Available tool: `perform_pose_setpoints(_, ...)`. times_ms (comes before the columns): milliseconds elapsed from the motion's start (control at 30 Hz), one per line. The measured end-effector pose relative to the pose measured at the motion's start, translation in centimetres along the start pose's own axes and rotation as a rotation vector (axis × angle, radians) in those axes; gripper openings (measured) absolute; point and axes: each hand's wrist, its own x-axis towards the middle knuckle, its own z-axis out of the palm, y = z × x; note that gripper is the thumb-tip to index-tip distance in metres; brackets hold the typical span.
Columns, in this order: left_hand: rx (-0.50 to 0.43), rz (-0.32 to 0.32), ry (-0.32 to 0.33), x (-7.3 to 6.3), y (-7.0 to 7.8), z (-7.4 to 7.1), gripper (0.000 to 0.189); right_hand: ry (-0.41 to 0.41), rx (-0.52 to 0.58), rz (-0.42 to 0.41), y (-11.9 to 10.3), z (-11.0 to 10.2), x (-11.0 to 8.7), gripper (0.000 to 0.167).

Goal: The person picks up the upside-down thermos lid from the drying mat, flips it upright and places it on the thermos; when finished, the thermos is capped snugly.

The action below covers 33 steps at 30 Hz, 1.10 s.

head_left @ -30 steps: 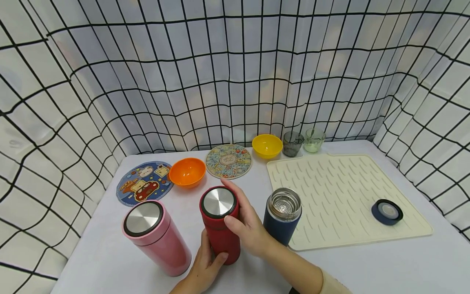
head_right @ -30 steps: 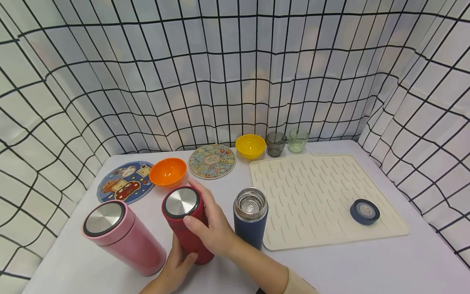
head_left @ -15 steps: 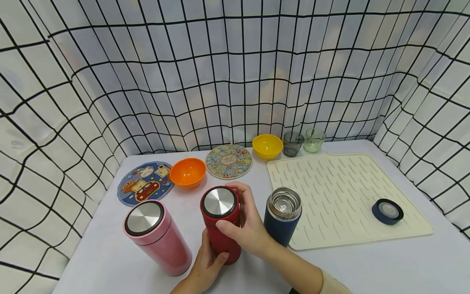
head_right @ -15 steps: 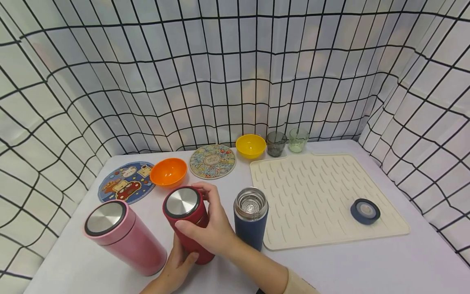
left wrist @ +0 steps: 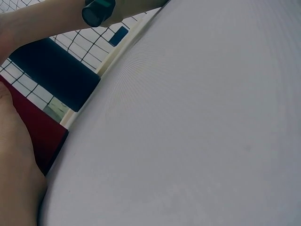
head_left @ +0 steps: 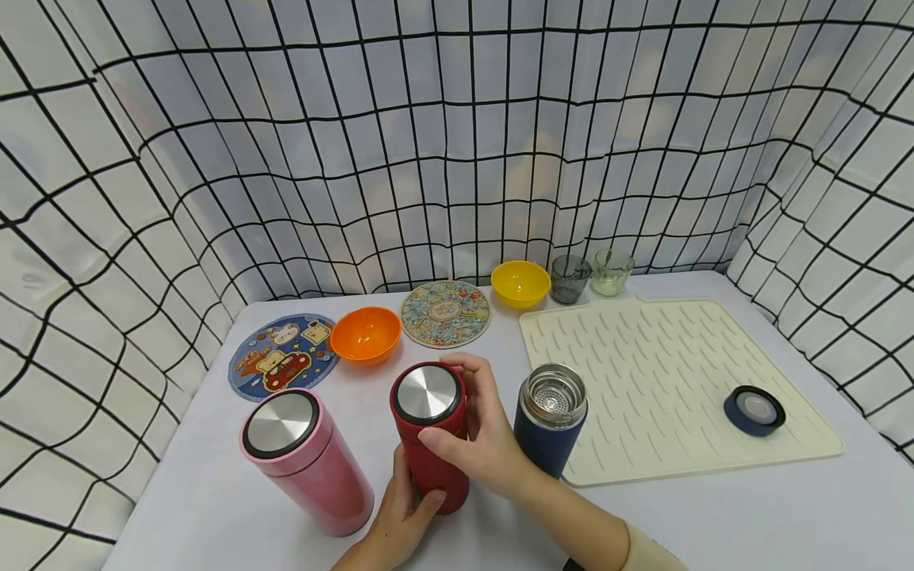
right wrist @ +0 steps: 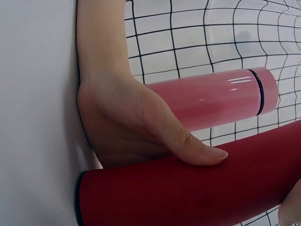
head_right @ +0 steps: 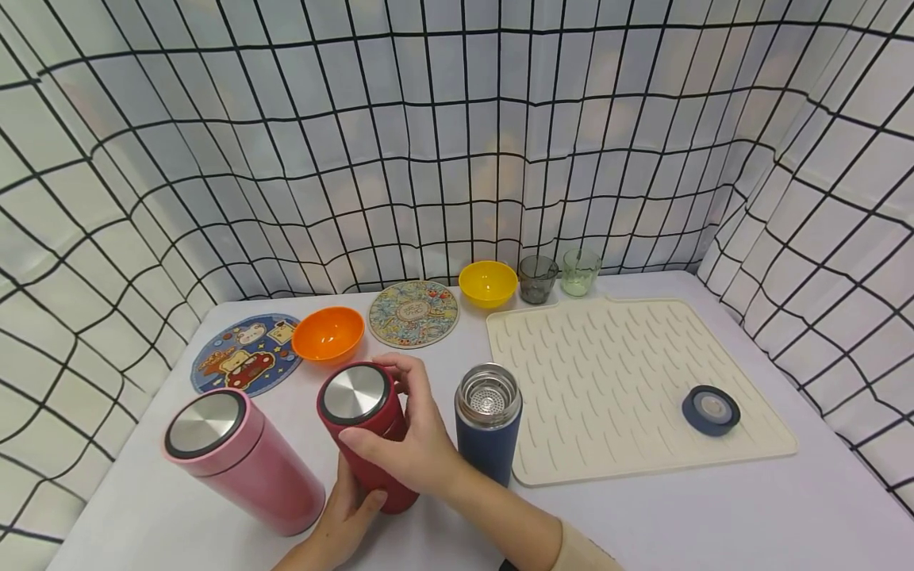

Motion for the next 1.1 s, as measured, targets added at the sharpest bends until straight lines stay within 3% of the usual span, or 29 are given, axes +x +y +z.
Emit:
perform_pose_setpoints(100,-0.013,-0.026,-0.004,-0.04,0.02,-0.03,0.073,0.013,-0.022,0.005,-0.04,0.08,-0.09,0.064)
perform_pose_setpoints(333,0.011,0.086,0.001,-0.01,-0.33,0.07,0.075,-0.073,-0.019,0.01,-0.43,-0.12,0.09,0.059)
perform_pose_setpoints(433,0.005,0.085,-0.002,-0.02,-0.29,0.06,0.075,-0.077,-0.001,0.019,-0.5,-0.21,0.15,0.056)
perform_pose_setpoints(800,0.039,0.061,0.003,-0.06,-0.48,-0.01,0.07,0.006,0.022,0.004,0.03,-0.14,0.08,0.058)
perform_pose_setpoints(1100,0.032,0.098,0.005,-0.08,-0.72,0.04,0.071,-0.097,-0.023,-0.009,-0.31,-0.41,0.2,0.058)
